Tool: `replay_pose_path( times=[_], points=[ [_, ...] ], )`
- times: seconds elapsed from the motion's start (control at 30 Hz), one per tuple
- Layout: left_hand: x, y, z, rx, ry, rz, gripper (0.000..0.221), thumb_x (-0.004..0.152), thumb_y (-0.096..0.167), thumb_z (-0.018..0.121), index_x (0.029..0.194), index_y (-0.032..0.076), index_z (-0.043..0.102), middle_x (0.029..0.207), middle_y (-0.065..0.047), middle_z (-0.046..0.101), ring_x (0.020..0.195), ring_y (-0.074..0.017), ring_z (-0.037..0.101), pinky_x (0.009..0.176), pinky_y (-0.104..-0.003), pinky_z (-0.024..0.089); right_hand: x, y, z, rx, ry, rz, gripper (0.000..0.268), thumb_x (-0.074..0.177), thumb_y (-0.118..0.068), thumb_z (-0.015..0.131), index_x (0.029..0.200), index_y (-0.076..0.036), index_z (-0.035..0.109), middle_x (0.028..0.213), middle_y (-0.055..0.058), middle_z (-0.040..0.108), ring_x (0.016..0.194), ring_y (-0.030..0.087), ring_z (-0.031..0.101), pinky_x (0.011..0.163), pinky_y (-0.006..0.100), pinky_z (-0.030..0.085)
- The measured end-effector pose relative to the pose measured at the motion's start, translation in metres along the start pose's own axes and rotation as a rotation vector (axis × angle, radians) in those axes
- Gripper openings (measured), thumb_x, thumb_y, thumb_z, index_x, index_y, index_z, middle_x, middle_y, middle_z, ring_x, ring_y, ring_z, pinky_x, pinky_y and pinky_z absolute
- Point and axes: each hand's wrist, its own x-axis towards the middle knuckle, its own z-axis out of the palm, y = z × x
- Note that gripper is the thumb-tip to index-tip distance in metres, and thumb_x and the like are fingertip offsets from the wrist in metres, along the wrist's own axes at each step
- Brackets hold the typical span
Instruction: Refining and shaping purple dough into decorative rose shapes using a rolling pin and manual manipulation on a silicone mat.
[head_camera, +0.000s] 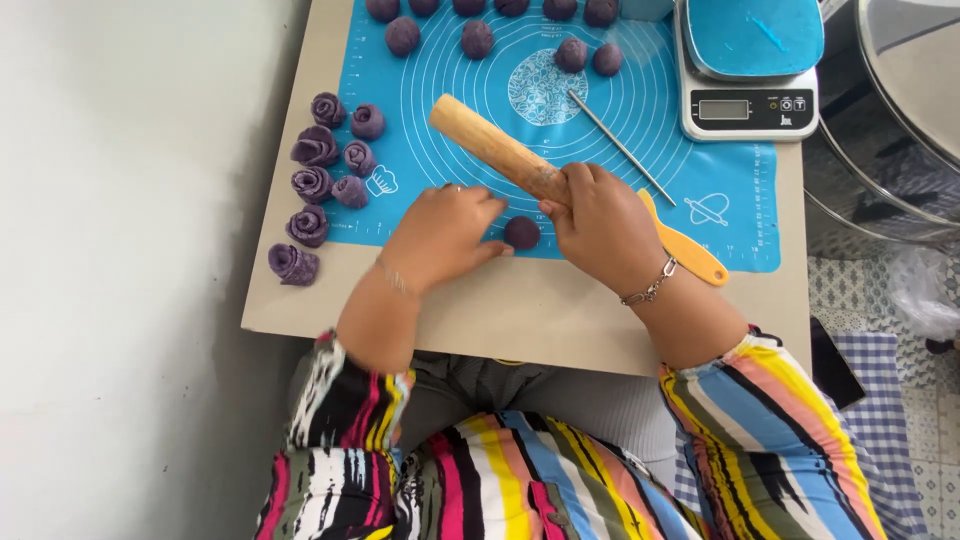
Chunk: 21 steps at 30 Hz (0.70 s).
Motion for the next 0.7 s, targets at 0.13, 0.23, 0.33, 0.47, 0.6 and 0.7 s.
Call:
replay_pose_path(
  times=[0.13, 0.23, 0.33, 0.47, 0.6, 0.7],
  points=[
    [-0.021, 0.073, -0.012, 0.205, 0.279, 0.120, 0.044, 0.090, 0.037, 0.071, 0.123, 0.008, 0.070, 0.091, -0.007, 0.065, 0.081, -0.0297, 0.069, 0.066, -0.045, 0.053, 0.001, 0.009, 0.011, -0.045, 0.024, -0.006, 0.039, 0.096, -0.024, 0.060, 0.124, 0.004, 0.061, 0.104, 0.021, 0.065, 0.093, 0.041, 0.071, 0.076, 0.045, 0.061],
    [-0.018, 0.123, -0.003, 0.104, 0.445, 0.312, 0.029, 0.083, 0.013, 0.075, 0.111, 0.004, 0.073, 0.086, -0.016, 0.064, 0.081, -0.0393, 0.069, 0.067, -0.051, 0.047, -0.002, 0.010, 0.018, -0.078, 0.096, -0.108, 0.042, 0.095, -0.023, 0.065, 0.124, 0.007, 0.062, 0.103, 0.027, 0.064, 0.093, 0.048, 0.069, 0.076, 0.052, 0.060],
    [-0.008, 0.121, 0.003, 0.080, 0.452, 0.263, 0.008, 0.073, 0.002, 0.077, 0.078, 0.004, 0.071, 0.074, -0.011, 0.057, 0.068, -0.0336, 0.061, 0.062, -0.043, 0.043, 0.000, 0.010, 0.020, -0.076, 0.080, -0.071, 0.043, 0.095, -0.024, 0.064, 0.126, 0.005, 0.060, 0.108, 0.026, 0.064, 0.101, 0.048, 0.068, 0.084, 0.051, 0.060],
    [0.005, 0.064, -0.033, 0.306, 0.230, 0.010, 0.032, 0.071, 0.027, 0.086, 0.091, 0.004, 0.075, 0.082, -0.012, 0.063, 0.076, -0.0330, 0.065, 0.064, -0.047, 0.045, -0.001, 0.014, 0.026, -0.140, 0.034, -0.120, 0.038, 0.097, -0.027, 0.065, 0.124, 0.001, 0.062, 0.102, 0.018, 0.065, 0.097, 0.040, 0.071, 0.081, 0.044, 0.060],
    [0.014, -0.009, -0.044, 0.556, 0.383, 0.141, 0.088, 0.052, 0.075, 0.090, 0.119, 0.023, 0.066, 0.133, -0.006, 0.060, 0.122, -0.0294, 0.055, 0.097, -0.049, 0.045, -0.003, -0.014, -0.002, -0.018, -0.040, -0.233, 0.022, 0.094, -0.017, 0.061, 0.109, -0.002, 0.063, 0.088, 0.015, 0.065, 0.074, 0.034, 0.061, 0.061, 0.045, 0.050],
    [0.008, -0.040, -0.019, 0.251, 0.157, 0.111, 0.069, 0.069, 0.066, 0.086, 0.105, 0.009, 0.073, 0.101, -0.010, 0.069, 0.100, -0.0363, 0.070, 0.088, -0.054, 0.049, -0.009, -0.019, -0.005, -0.129, -0.051, -0.284, 0.037, 0.096, -0.026, 0.063, 0.121, 0.000, 0.065, 0.095, 0.016, 0.067, 0.093, 0.034, 0.073, 0.079, 0.041, 0.060]
  ],
)
